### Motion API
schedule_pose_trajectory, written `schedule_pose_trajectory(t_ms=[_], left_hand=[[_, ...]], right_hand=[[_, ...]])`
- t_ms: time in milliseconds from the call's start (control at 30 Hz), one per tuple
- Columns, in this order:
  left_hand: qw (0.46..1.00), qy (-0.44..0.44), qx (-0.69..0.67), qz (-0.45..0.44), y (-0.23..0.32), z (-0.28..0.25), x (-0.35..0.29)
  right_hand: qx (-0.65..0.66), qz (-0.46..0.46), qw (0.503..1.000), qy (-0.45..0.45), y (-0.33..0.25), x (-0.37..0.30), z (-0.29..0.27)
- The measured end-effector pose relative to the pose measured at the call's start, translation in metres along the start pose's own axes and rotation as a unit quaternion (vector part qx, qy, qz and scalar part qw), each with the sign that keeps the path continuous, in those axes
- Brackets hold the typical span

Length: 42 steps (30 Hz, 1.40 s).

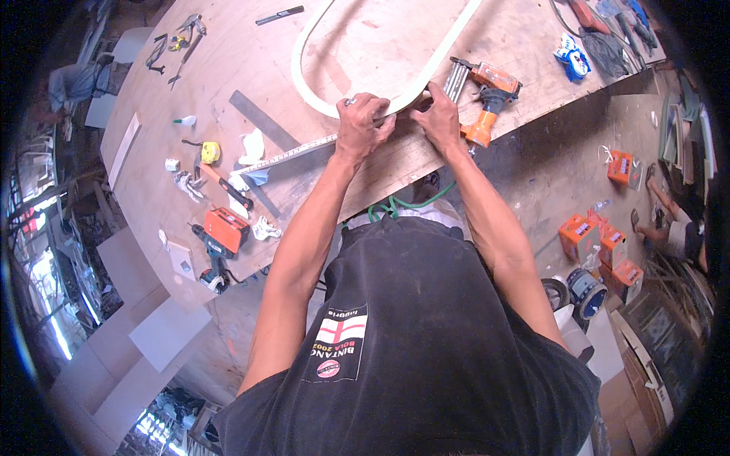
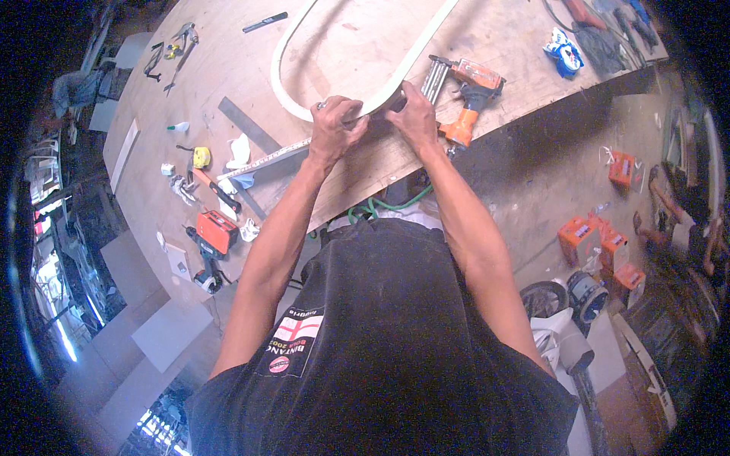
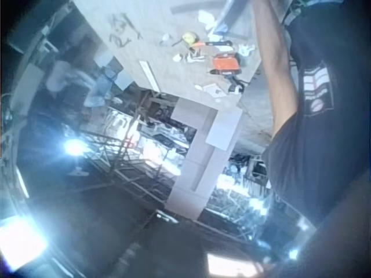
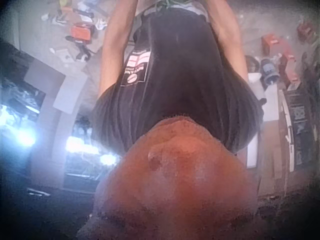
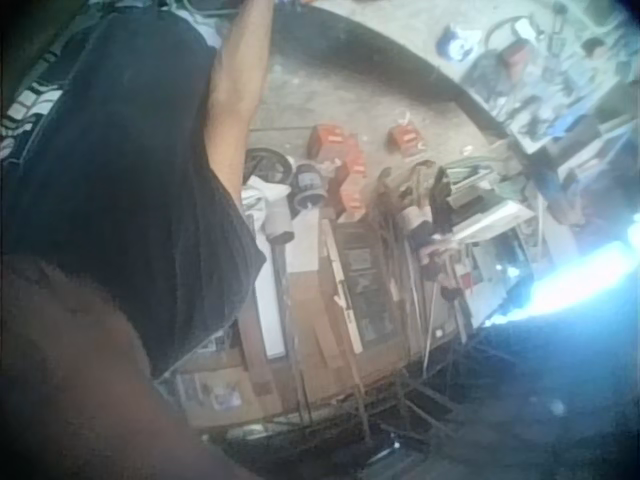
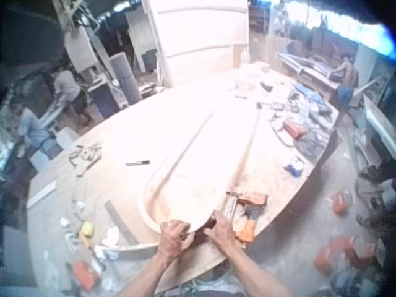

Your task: The person aligns a curved wooden strip along the edge of a large oval wooden board and secures it using a pneumatic nail gun. The person repeatedly positions the strip and drives nails along its length to attach it to the board.

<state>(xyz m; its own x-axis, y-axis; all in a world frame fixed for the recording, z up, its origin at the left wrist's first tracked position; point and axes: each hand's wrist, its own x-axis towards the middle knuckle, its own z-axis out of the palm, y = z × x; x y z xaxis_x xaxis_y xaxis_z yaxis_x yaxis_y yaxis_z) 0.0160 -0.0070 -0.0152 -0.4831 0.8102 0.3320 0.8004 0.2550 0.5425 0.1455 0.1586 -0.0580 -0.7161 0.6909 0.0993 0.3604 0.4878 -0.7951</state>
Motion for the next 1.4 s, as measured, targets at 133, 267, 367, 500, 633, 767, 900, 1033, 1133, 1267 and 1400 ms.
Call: schedule_pose_trajectory(t_ms=[133, 267, 367, 500, 633, 767, 900, 1033, 1133, 1267, 1400], left_hand=[[1.0, 0.023, -0.003, 0.018, -0.003, 0.003, -0.002], [0.999, 0.031, -0.026, 0.02, -0.003, 0.003, -0.001], [0.999, 0.03, -0.037, 0.023, -0.004, 0.004, 0.001], [0.998, 0.037, -0.047, 0.019, -0.008, 0.002, -0.006], [0.998, 0.037, -0.051, 0.017, -0.008, 0.003, -0.007], [0.997, 0.037, -0.062, 0.024, -0.006, 0.005, -0.003], [0.995, 0.033, -0.088, 0.018, -0.006, 0.004, -0.002], [0.996, 0.027, -0.083, 0.01, -0.008, 0.003, -0.004], [0.997, 0.029, -0.076, 0.014, -0.01, 0.004, -0.006], [0.997, 0.034, -0.073, 0.012, -0.01, 0.008, -0.009], [0.996, 0.031, -0.086, 0.005, -0.009, 0.006, -0.01]], right_hand=[[0.002, -0.008, 1.0, 0.006, 0.002, -0.002, 0.001], [-0.006, 0.003, 1.0, -0.007, 0.005, 0.0, 0.003], [0.005, 0.016, 1.0, -0.016, 0.004, 0.001, 0.001], [-0.009, -0.029, 0.998, -0.046, -0.017, -0.004, -0.017], [0.042, 0.13, 0.974, 0.179, 0.008, -0.019, -0.073], [-0.098, 0.302, 0.94, 0.124, 0.071, -0.014, -0.095], [-0.112, 0.326, 0.938, 0.027, 0.083, 0.005, -0.106], [0.266, 0.361, 0.889, 0.093, 0.072, -0.001, -0.103], [0.211, 0.325, 0.916, 0.106, 0.027, -0.02, -0.13], [0.199, 0.233, 0.951, 0.037, -0.06, -0.039, -0.164], [0.126, 0.272, 0.952, -0.067, -0.142, -0.044, -0.155]])
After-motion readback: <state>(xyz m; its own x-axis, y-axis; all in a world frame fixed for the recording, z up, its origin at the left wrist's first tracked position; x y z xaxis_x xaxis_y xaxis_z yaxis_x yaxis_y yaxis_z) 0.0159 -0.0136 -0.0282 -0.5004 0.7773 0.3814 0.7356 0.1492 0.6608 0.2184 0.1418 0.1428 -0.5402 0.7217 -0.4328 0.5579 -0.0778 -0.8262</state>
